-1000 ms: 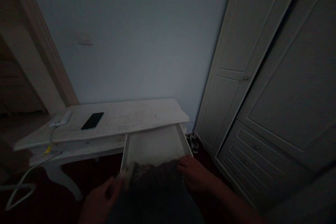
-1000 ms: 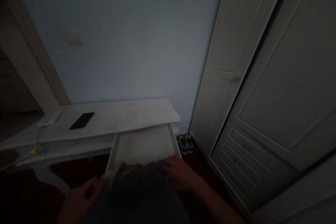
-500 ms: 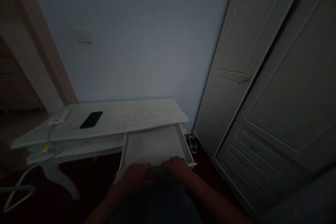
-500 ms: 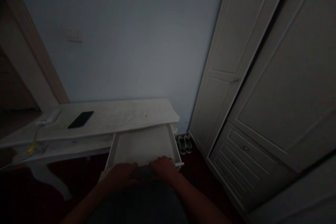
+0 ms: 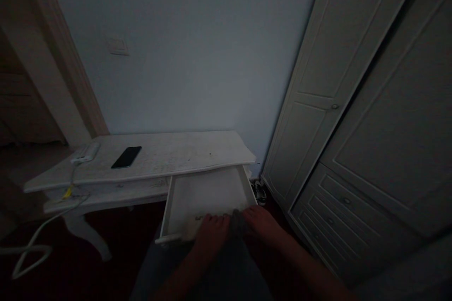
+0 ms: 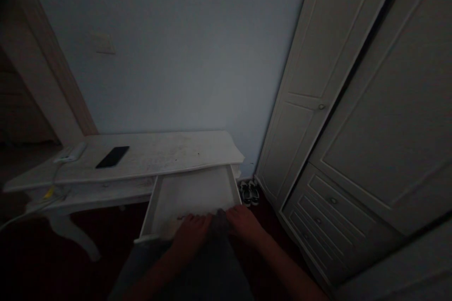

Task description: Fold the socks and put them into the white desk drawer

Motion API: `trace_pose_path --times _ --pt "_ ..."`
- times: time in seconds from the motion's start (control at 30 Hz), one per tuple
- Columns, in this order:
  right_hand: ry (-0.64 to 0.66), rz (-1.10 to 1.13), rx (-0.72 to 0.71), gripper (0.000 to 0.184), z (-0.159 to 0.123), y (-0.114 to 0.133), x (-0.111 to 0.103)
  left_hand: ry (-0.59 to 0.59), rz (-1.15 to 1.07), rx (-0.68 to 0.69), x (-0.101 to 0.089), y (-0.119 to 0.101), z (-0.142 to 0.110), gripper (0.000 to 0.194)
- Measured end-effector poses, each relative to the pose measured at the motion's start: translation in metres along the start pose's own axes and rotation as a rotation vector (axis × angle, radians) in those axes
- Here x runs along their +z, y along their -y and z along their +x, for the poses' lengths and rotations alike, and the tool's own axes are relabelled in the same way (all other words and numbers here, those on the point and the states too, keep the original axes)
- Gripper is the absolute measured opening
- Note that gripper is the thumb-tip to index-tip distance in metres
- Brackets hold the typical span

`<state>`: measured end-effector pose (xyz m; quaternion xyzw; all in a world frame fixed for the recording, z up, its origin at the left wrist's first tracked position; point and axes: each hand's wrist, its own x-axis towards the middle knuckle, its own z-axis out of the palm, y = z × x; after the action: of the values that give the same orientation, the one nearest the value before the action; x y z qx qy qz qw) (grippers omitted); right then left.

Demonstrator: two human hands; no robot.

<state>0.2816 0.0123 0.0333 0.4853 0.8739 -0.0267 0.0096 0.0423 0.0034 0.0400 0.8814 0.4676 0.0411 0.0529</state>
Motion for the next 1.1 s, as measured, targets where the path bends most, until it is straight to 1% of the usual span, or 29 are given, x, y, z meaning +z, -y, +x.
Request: trace_pose_path --times 0.07,0.1,0.17,0.23,0.3,0.37,0.4,0.43,0.5,0.53,0.6,0.63,0.67,0.7,0.77,0.83,0.87,0.93,1.0,1.1 --pt "-0.015 0.064 0.004 0.039 -0.006 -0.003 -0.005 -0.017 -0.019 0.005 0.002 -0.011 0.007 0.045" --pt "-0.014 0.094 0.003 0.038 -0.008 -0.004 -0.008 -0.02 -0.028 0.008 0.001 -0.013 0.008 0.05" --pt "-0.005 0.157 -0.008 0.036 -0.01 -0.004 -0.014 -0.021 -0.036 0.007 -0.001 -0.005 0.001 0.061" --pt "0.002 0.233 -0.044 0.037 -0.01 -0.005 -0.021 -0.016 -0.023 -0.019 -0.004 0.017 -0.016 0.062" --pt "-0.002 0.303 -0.074 0.039 -0.011 -0.005 -0.028 0.006 0.003 -0.064 -0.003 0.048 -0.039 0.055" --pt "-0.015 0.336 -0.06 0.045 -0.011 -0.001 -0.033 0.026 0.051 -0.109 0.003 0.083 -0.064 0.055" --pt "-0.027 0.341 -0.035 0.05 -0.009 0.003 -0.035 0.01 0.069 -0.111 0.007 0.1 -0.076 0.059" --pt "-0.042 0.346 -0.009 0.057 -0.006 0.01 -0.035 -0.039 0.071 -0.101 0.013 0.116 -0.087 0.063" --pt "-0.076 0.351 0.015 0.076 0.006 0.031 -0.034 -0.122 0.04 -0.044 0.025 0.142 -0.106 0.071" --pt "-0.085 0.342 0.0 0.083 0.016 0.045 -0.031 -0.175 0.029 -0.012 0.03 0.153 -0.112 0.07" --pt "-0.081 0.289 -0.064 0.086 0.04 0.08 -0.024 -0.276 -0.003 0.063 0.039 0.169 -0.12 0.064" --pt "-0.067 0.249 -0.099 0.081 0.054 0.098 -0.019 -0.333 -0.027 0.083 0.042 0.174 -0.12 0.063" --pt "-0.07 0.226 -0.103 0.07 0.068 0.117 -0.015 -0.395 -0.063 0.08 0.044 0.179 -0.118 0.065" --pt "-0.079 0.224 -0.11 0.062 0.081 0.134 -0.01 -0.46 -0.111 0.044 0.045 0.182 -0.115 0.066" --pt "-0.145 0.237 -0.141 0.046 0.102 0.162 -0.003 -0.576 -0.214 -0.094 0.044 0.185 -0.104 0.06" --pt "-0.205 0.24 -0.185 0.04 0.111 0.176 0.003 -0.622 -0.272 -0.214 0.04 0.185 -0.094 0.056" --pt "-0.215 0.229 -0.201 0.041 0.112 0.177 0.004 -0.615 -0.274 -0.235 0.037 0.184 -0.089 0.056" --pt "-0.183 0.187 -0.201 0.044 0.106 0.165 0.007 -0.577 -0.239 -0.22 0.033 0.183 -0.085 0.052" --pt "-0.115 0.132 -0.17 0.047 0.093 0.139 0.007 -0.558 -0.169 -0.175 0.032 0.183 -0.086 0.047" --pt "-0.013 0.068 -0.132 0.049 0.065 0.088 0.004 -0.579 -0.01 -0.11 0.038 0.187 -0.089 0.041"
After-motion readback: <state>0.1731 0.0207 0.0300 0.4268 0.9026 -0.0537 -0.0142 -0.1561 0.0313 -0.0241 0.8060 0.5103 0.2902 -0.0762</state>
